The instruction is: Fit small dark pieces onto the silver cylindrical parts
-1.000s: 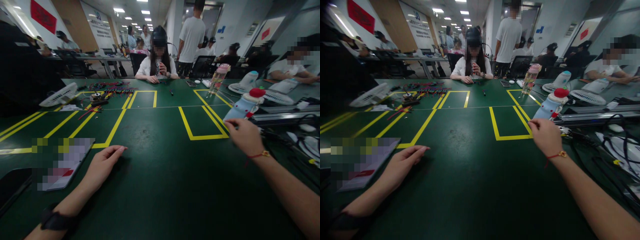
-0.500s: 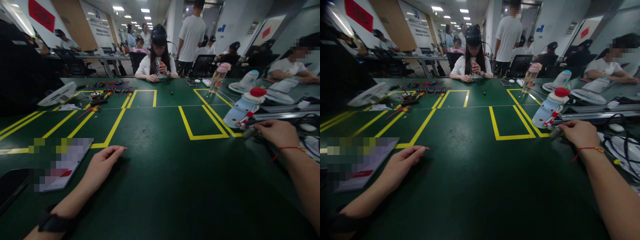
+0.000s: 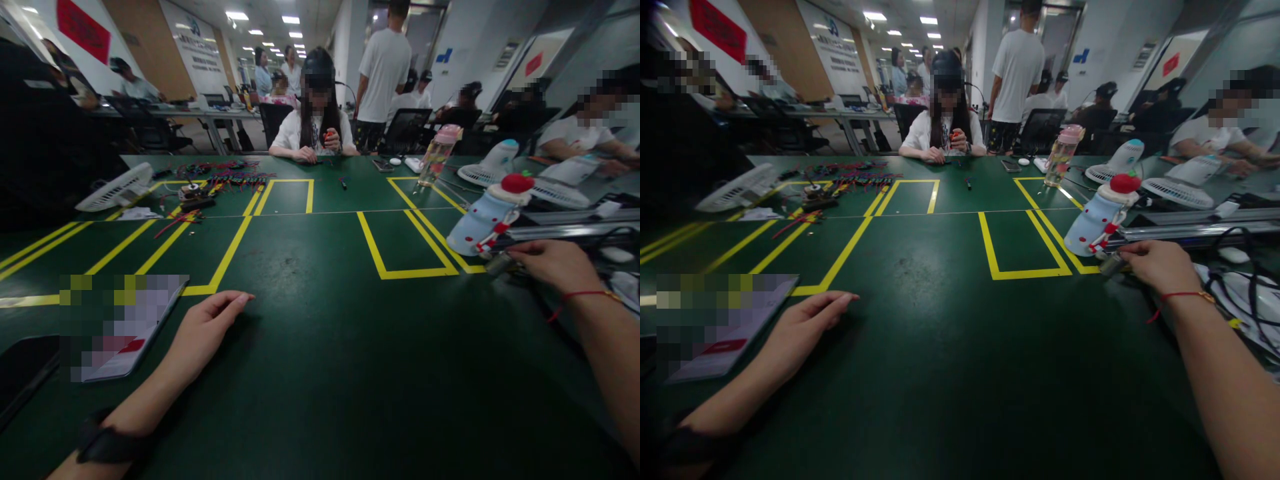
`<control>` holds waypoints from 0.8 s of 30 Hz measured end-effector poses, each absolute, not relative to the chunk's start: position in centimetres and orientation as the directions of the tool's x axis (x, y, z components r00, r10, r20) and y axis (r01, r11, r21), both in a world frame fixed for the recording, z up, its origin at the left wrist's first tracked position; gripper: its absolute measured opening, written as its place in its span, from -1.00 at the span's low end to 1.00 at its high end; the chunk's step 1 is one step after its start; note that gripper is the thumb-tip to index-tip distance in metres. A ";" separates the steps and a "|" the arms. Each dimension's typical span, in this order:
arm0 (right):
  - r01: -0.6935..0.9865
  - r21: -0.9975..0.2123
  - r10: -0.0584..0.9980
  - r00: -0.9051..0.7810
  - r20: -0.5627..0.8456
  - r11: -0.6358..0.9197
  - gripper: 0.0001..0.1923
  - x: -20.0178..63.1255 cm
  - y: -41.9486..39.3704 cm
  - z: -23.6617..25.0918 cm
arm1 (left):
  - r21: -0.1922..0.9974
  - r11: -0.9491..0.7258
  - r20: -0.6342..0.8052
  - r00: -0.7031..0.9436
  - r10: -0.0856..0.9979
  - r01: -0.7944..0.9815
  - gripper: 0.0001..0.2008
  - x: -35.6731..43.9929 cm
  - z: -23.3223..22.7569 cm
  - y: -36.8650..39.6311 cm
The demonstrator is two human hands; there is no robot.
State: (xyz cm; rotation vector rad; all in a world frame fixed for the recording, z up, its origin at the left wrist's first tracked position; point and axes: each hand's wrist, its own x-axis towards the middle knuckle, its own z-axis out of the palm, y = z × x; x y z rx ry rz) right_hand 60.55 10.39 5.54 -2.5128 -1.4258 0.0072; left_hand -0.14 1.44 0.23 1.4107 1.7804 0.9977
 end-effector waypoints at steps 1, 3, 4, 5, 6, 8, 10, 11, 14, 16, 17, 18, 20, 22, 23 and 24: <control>0.848 -0.236 0.856 0.507 0.101 -0.474 -0.69 60.7 10.5 5.6 | 0.866 0.134 -0.030 -0.216 0.976 0.482 -0.58 -0.1 0.3 1.4; 0.853 -0.257 0.870 0.487 0.075 -0.455 -0.63 60.9 10.6 5.7 | 0.868 0.137 -0.029 -0.226 0.974 0.478 -0.56 0.0 0.3 1.4; 0.853 -0.260 0.873 0.483 0.066 -0.452 -0.58 60.8 10.6 5.7 | 0.869 0.138 -0.028 -0.231 0.973 0.476 -0.55 0.0 0.4 1.4; 0.854 -0.257 0.874 0.482 0.062 -0.453 -0.53 60.8 10.5 5.8 | 0.869 0.138 -0.026 -0.234 0.972 0.475 -0.54 0.1 0.4 1.4; 0.856 -0.249 0.874 0.482 0.062 -0.454 -0.50 60.6 10.5 5.9 | 0.870 0.138 -0.025 -0.237 0.971 0.473 -0.54 0.1 0.4 1.4; 0.864 -0.229 0.877 0.475 0.072 -0.449 -0.51 60.3 10.3 6.0 | 0.870 0.138 -0.022 -0.241 0.970 0.473 -0.54 0.2 0.4 1.4; 0.875 -0.209 0.881 0.463 0.093 -0.437 -0.55 59.9 10.2 6.1 | 0.870 0.138 -0.021 -0.245 0.969 0.473 -0.53 0.2 0.4 1.5; 0.880 -0.201 0.884 0.456 0.104 -0.430 -0.56 59.7 10.1 6.1 | 0.869 0.139 -0.021 -0.246 0.969 0.475 -0.52 0.2 0.4 1.5; 0.898 -0.190 0.894 0.425 0.143 -0.397 -0.59 59.0 9.7 6.2 | 0.863 0.139 -0.024 -0.237 0.971 0.485 -0.51 0.1 0.3 1.5; 0.913 -0.197 0.903 0.392 0.174 -0.358 -0.60 58.1 9.4 6.3 | 0.857 0.137 -0.027 -0.222 0.975 0.497 -0.53 -0.1 0.1 1.5; 0.921 -0.206 0.910 0.368 0.190 -0.329 -0.62 57.3 9.3 6.5 | 0.853 0.134 -0.028 -0.212 0.977 0.504 -0.55 -0.2 0.1 1.5; 0.931 -0.219 0.919 0.336 0.205 -0.291 -0.63 56.2 9.1 6.6 | 0.850 0.131 -0.029 -0.203 0.979 0.510 -0.57 -0.3 0.0 1.5; 0.949 -0.261 0.941 0.240 0.240 -0.175 -0.64 53.1 8.4 6.9 | 0.843 0.125 -0.029 -0.188 0.982 0.523 -0.59 -0.4 -0.1 1.6; 0.946 -0.324 0.959 0.096 0.265 -0.005 -0.62 48.7 7.3 6.9 | 0.837 0.121 -0.025 -0.184 0.983 0.534 -0.59 -0.4 -0.1 1.6; 0.929 -0.360 0.963 0.011 0.271 0.091 -0.61 46.3 6.5 6.7 | 0.834 0.119 -0.022 -0.183 0.983 0.538 -0.58 -0.4 -0.1 1.6; 0.898 -0.398 0.960 -0.083 0.266 0.187 -0.60 43.8 5.6 6.3 | 0.832 0.117 -0.019 -0.183 0.983 0.542 -0.58 -0.4 -0.1 1.6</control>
